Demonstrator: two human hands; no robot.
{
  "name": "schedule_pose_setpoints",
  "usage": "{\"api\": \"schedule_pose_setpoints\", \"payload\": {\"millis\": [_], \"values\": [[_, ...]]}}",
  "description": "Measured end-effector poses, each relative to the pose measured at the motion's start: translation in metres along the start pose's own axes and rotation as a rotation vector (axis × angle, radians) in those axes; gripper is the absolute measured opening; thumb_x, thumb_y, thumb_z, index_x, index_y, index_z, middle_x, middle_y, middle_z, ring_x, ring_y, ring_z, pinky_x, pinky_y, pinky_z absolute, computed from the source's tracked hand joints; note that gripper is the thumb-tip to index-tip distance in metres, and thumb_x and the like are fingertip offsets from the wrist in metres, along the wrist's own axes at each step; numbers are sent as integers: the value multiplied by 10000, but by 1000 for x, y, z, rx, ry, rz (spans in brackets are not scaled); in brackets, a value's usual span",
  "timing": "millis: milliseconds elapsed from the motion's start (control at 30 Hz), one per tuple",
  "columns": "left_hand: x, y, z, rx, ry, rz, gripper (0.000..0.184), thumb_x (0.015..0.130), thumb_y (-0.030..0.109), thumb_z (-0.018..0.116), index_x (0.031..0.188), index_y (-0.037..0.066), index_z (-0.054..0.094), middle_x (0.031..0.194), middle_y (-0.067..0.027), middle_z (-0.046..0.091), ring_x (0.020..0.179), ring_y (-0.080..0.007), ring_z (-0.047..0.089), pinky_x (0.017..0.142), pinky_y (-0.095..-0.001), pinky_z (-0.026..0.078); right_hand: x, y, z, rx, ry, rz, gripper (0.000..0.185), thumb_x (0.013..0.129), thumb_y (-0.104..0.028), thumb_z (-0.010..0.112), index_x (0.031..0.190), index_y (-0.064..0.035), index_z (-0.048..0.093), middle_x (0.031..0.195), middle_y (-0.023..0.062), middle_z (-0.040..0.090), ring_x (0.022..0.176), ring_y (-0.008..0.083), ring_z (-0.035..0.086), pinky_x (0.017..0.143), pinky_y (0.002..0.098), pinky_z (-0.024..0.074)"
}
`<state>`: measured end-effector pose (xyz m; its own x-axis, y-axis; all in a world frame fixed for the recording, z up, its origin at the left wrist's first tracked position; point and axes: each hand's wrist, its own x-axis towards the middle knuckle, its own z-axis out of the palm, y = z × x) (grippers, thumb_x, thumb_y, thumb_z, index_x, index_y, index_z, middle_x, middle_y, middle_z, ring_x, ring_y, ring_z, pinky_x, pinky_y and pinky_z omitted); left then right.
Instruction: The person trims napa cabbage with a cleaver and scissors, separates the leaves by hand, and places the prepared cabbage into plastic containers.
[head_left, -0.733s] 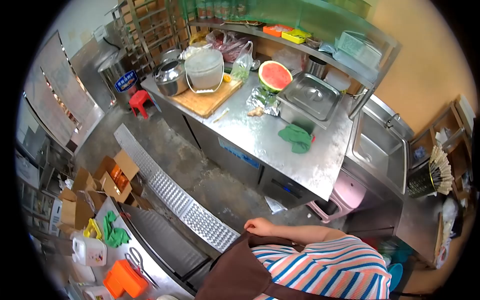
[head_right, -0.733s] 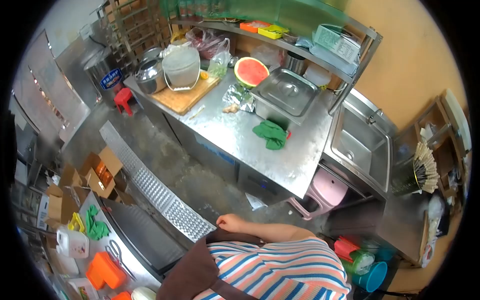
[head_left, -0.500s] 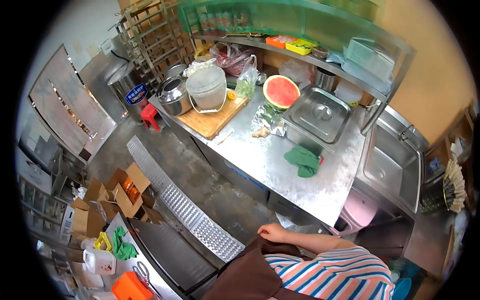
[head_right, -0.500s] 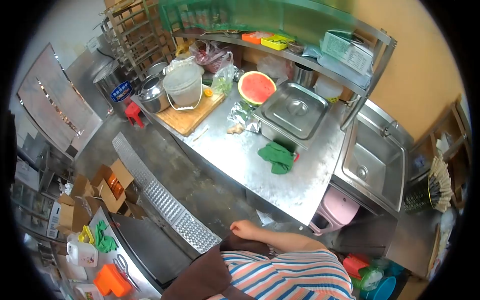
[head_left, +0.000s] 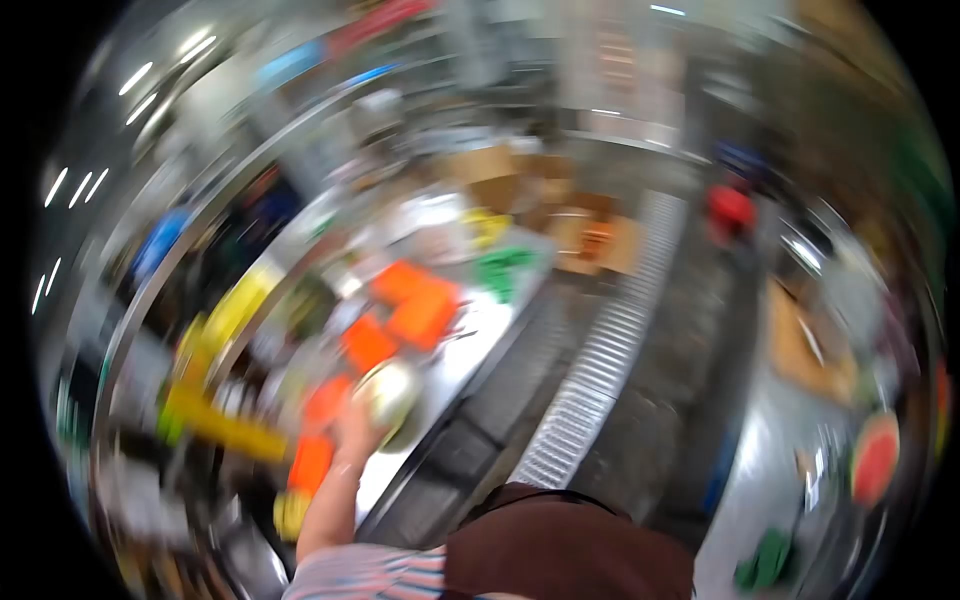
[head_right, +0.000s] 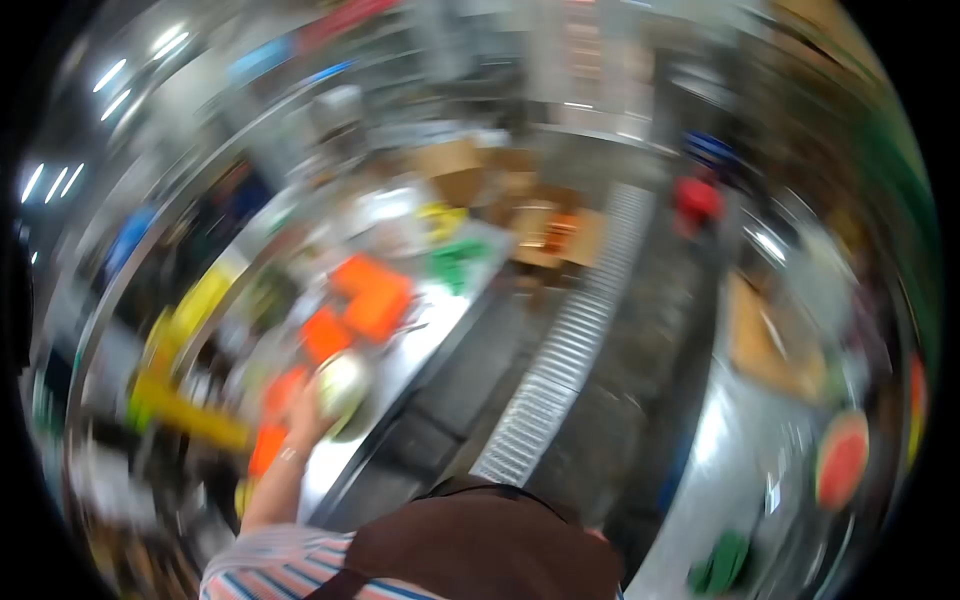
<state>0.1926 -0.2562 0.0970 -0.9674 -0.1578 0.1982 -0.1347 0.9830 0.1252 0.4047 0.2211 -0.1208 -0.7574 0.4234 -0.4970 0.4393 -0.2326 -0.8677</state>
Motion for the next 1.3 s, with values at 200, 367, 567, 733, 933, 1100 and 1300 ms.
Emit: {"api": "schedule_pose_setpoints", "payload": {"millis": [200, 367, 567, 733, 933, 1100, 1300], "values": [[-114, 15, -17, -189, -102, -197, 851, 647, 213, 805, 1395, 196, 399, 1392, -214, 372, 1288, -396, 363, 991, -573, 331, 83, -100, 42, -539, -391, -201, 195, 877, -140, 568, 1003, -18, 654, 952, 132, 674, 925, 220, 640, 823, 335, 481], [-283, 27, 18, -273, -39, -519, 631, 721, 234, 747, 1309, 208, 519, 1399, -195, 387, 1301, -394, 365, 1028, -562, 336, 108, -122, 122, -769, -743, -340, 210, 883, -147, 550, 1024, -23, 644, 976, 129, 665, 950, 220, 624, 849, 344, 459], [-411, 38, 25, -345, -147, -907, 404, 758, 248, 718, 1156, 224, 654, 1394, -175, 416, 1277, -372, 406, 1009, -538, 363, 76, -123, 198, -949, -1038, -405, 228, 890, -156, 528, 1049, -28, 632, 1006, 126, 654, 980, 219, 605, 881, 356, 432], [-439, 6, 22, -351, -41, -914, 353, 775, 252, 693, 1125, 207, 668, 1299, -155, 524, 1175, -359, 511, 984, -479, 404, 24, -95, 254, -1068, -1204, -466, 244, 896, -163, 511, 1070, -32, 622, 1030, 124, 644, 1006, 219, 589, 907, 365, 410], [-499, -41, -1, -386, 64, -1026, 297, 796, 212, 652, 1069, 96, 668, 1145, -149, 608, 1043, -331, 586, 889, -417, 477, -11, -65, 298, -1193, -1285, -499, 262, 904, -172, 489, 1095, -38, 610, 1059, 121, 633, 1036, 219, 570, 939, 377, 384], [-521, -120, -33, -293, 449, -1170, 246, 836, 191, 634, 1034, 48, 662, 1054, -155, 639, 993, -339, 602, 863, -407, 487, -23, -51, 330, -1266, -1294, -512, 278, 910, -179, 471, 1115, -42, 599, 1084, 118, 624, 1062, 219, 555, 965, 386, 362], [-546, -294, -100, -13, 741, -1180, 231, 832, 97, 624, 1037, -10, 637, 1054, -177, 633, 997, -354, 601, 852, -394, 491, -40, -13, 386, -1387, -1308, -521, 297, 917, -188, 450, 1140, -47, 587, 1113, 115, 613, 1092, 219, 535, 997, 397, 336]]}}
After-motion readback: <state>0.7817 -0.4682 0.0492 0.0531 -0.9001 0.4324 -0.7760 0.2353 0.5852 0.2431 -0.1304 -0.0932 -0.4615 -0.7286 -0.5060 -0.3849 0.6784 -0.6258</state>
